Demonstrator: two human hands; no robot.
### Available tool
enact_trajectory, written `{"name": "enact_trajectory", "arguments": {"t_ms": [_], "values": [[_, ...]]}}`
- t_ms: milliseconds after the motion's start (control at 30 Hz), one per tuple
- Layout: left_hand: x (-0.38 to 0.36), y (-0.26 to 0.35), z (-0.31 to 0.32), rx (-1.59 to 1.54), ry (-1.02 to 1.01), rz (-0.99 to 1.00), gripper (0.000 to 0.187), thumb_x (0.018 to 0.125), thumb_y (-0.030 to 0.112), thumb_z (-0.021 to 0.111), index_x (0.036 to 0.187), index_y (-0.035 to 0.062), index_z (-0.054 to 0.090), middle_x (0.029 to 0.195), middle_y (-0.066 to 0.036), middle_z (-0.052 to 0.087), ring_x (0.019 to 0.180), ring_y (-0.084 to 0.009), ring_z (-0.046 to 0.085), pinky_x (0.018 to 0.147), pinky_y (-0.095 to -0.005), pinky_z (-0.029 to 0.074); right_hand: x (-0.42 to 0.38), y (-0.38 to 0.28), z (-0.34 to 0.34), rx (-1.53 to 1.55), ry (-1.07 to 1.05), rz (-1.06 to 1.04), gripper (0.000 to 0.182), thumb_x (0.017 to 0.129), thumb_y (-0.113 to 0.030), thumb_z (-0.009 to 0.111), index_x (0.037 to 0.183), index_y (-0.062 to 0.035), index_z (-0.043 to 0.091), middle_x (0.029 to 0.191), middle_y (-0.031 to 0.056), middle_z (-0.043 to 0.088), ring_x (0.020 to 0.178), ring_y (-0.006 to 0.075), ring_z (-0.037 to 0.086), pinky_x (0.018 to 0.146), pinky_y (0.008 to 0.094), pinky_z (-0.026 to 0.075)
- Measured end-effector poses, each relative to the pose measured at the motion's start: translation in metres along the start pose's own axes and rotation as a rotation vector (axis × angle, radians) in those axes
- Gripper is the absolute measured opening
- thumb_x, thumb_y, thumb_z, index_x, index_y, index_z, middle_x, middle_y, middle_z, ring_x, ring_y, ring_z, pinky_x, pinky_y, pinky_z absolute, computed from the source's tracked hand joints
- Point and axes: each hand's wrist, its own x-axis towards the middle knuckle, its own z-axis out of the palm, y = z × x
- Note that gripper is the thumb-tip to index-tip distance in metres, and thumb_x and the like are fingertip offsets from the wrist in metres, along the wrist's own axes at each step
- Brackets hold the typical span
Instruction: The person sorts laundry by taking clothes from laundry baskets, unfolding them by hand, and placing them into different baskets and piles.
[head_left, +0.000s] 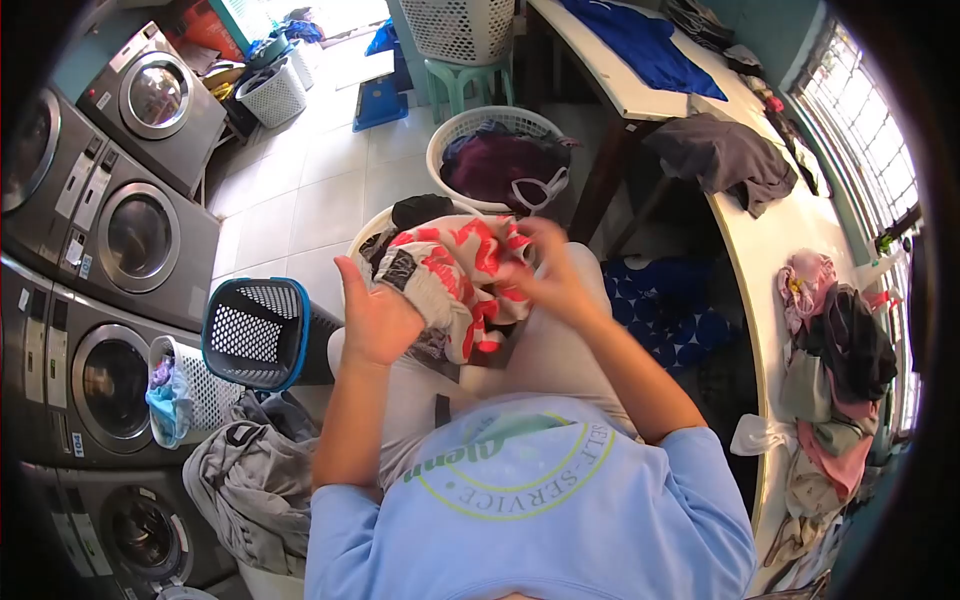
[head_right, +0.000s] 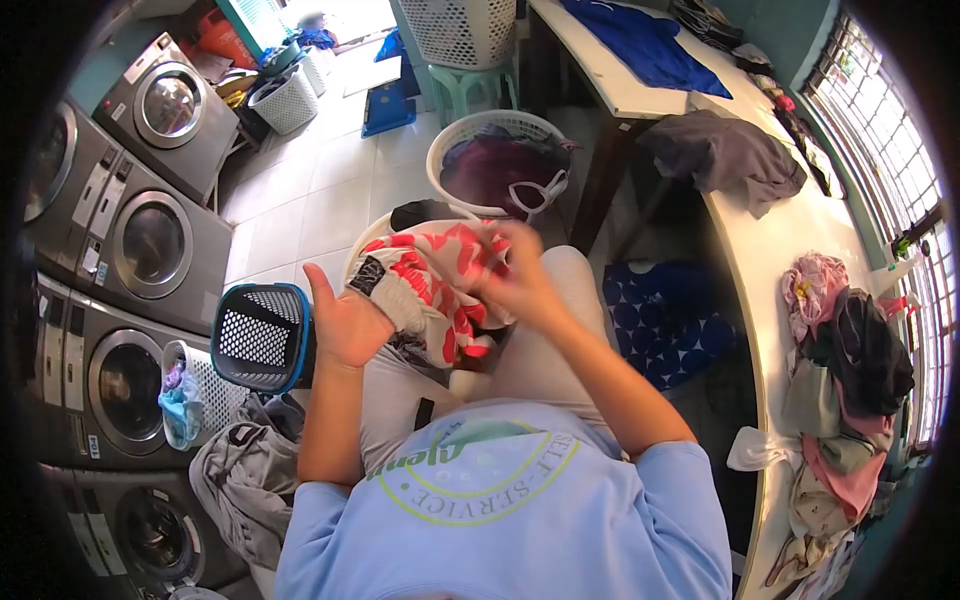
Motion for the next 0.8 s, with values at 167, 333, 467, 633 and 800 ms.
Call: {"name": "enact_trajectory", "arguments": {"t_ms": [167,333,467,633,800], "values": [[0.0,-0.029,0.015,0.199,-0.088,0.026,0.116,0.07,0.084,0.04,0.145,-0.0016,0.016,0.149,-0.017,0.027,0.137,-0.0308,0.027,0.114,-0.044,0.018,-0.044,-0.013,0.067,0.056,-0.199,0.079,0.08,0.076,-0.023,0.076,0.139,0.0004,0.033,0.141,0.0202,0.036,0.132,0.03,0.033,0.107,0.0404,0.027],[-0.013,-0.014,-0.024,1.593,-0.203,0.201,0.109,0.071,0.076,0.054,0.142,-0.0009,0.023,0.141,-0.019,0.036,0.133,-0.0311,0.033,0.11,-0.0402,0.024,0.002,-0.023,0.028,0.368,-0.19,0.155,0.042,0.081,0.007,0.053,0.121,-0.0045,0.057,0.111,0.0038,0.062,0.103,0.0107,0.056,0.09,0.027,0.043],[-0.041,-0.013,-0.111,2.431,-0.216,-0.17,0.065,0.083,0.056,0.057,0.119,0.0011,0.056,0.111,-0.022,0.059,0.113,-0.0348,0.053,0.1,-0.0388,0.037,0.05,-0.045,-0.041,0.173,-0.039,0.176,0.032,0.071,0.012,0.053,0.099,-0.0013,0.06,0.086,0.0014,0.062,0.085,0.0088,0.058,0.075,0.0226,0.046],[-0.051,0.033,-0.03,2.006,-0.001,-0.397,0.037,0.089,0.036,0.055,0.083,0.0014,0.066,0.078,-0.021,0.063,0.081,-0.0359,0.061,0.076,-0.0416,0.047,0.066,0.0,-0.066,0.031,0.07,0.273,0.025,0.077,0.007,0.058,0.1,-0.0038,0.062,0.084,0.0012,0.062,0.079,0.0075,0.057,0.071,0.0213,0.045],[-0.054,0.055,-0.015,2.227,-0.234,-0.187,0.026,0.086,0.025,0.06,0.076,0.002,0.065,0.076,-0.019,0.062,0.075,-0.0337,0.06,0.066,-0.0405,0.046,0.077,0.0,-0.074,0.095,0.017,0.33,0.018,0.08,0.002,0.059,0.098,-0.0021,0.064,0.088,0.0035,0.065,0.08,0.0093,0.06,0.073,0.0233,0.048]]}}
